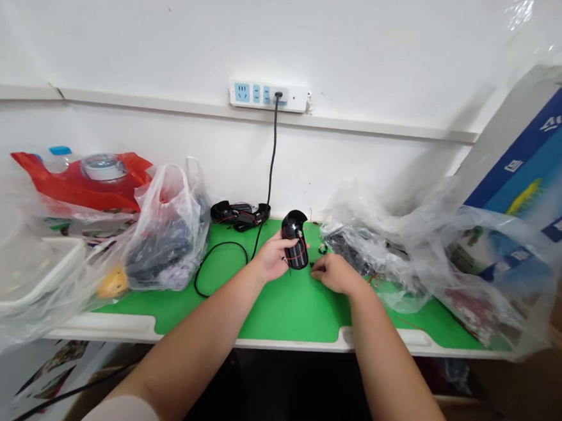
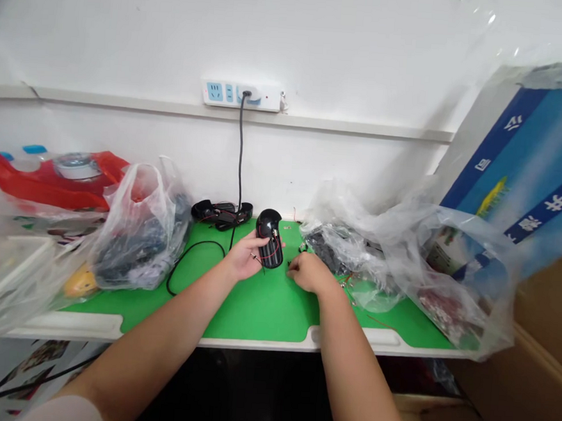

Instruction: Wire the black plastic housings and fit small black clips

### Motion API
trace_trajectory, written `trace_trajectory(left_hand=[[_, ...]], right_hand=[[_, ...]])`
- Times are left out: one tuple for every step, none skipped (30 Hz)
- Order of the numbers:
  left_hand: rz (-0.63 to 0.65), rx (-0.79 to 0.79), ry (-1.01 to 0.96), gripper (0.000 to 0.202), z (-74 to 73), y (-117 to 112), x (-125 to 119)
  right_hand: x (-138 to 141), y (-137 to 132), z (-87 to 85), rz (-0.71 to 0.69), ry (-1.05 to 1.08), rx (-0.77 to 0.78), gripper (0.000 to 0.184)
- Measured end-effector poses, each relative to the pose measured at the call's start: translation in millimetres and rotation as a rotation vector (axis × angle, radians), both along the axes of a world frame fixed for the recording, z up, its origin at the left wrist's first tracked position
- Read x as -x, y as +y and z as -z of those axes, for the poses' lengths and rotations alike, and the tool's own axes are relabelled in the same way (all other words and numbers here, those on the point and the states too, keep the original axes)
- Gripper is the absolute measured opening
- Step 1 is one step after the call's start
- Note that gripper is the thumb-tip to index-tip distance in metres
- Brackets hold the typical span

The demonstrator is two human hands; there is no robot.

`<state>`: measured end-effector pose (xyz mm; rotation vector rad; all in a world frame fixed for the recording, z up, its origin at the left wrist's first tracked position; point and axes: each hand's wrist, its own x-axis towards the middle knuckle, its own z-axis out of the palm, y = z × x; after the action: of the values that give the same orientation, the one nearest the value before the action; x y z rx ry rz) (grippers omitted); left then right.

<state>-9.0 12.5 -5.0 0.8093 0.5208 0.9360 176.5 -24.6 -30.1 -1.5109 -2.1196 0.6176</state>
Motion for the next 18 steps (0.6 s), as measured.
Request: trace_trajectory(left_hand=[[0.028,0.010,-0.022,0.043,-0.4,0,2],[0.057,0.016,-0.040,0.045,-0.8,0,3],[0.088,0.018,-0.050,0.048,-1.4,-1,5],[0.116,0.014,-0.050,0.051,-1.9,-1,6],[0.134,0.001,-0.046,0.053,-2.4,-2,7],[0.141,-0.020,-0.040,0.055,-2.9,-2,8],[0.136,-0.048,-0.031,0.057,-3.2,-3,7],[0.125,-0.078,-0.018,0.059,-3.3,-3,7],[0.104,-0.106,-0.002,0.061,-3.4,-3,6],[0.073,-0.128,0.015,0.063,-3.5,-3,4],[0.039,-0.142,0.034,0.062,-3.5,-3,2],[0.006,-0.150,0.054,0.061,-3.5,-3,1],[-0.024,-0.150,0.073,0.058,-3.6,-3,-1],[-0.051,-0.144,0.090,0.055,-3.7,-3,-2],[-0.076,-0.131,0.109,0.053,-3.9,-3,-4],[-0.095,-0.114,0.130,0.052,-4.1,-4,-5],[-0.110,-0.092,0.148,0.051,-4.4,-4,-5],[-0.122,-0.069,0.161,0.051,-4.7,-4,-5]], right_hand=[[0,0,-0.7,0.005,0.023,-0.029,0.012],[1,0,-1.8,0.020,0.057,-0.057,0.013],[1,0,-3.2,0.047,0.103,-0.078,0.014],[1,1,-4.8,0.086,0.165,-0.084,0.016],[0,2,-6.4,0.132,0.247,-0.074,0.017],[1,2,-7.9,0.182,0.353,-0.055,0.018],[1,3,-9.2,0.226,0.478,-0.033,0.018],[1,4,-10.2,0.256,0.620,-0.012,0.019],[2,5,-11.0,0.269,0.768,0.006,0.024],[3,5,-11.7,0.267,0.908,0.022,0.029],[5,5,-12.5,0.258,1.030,0.037,0.034],[6,6,-13.7,0.244,1.125,0.058,0.037],[8,6,-15.8,0.228,1.192,0.092,0.038],[10,5,-18.9,0.211,1.235,0.133,0.037],[12,5,-23.3,0.190,1.258,0.179,0.035],[14,5,-28.8,0.163,1.268,0.225,0.032],[15,5,-35.1,0.127,1.266,0.270,0.029],[16,6,-41.8,0.085,1.256,0.306,0.028]])
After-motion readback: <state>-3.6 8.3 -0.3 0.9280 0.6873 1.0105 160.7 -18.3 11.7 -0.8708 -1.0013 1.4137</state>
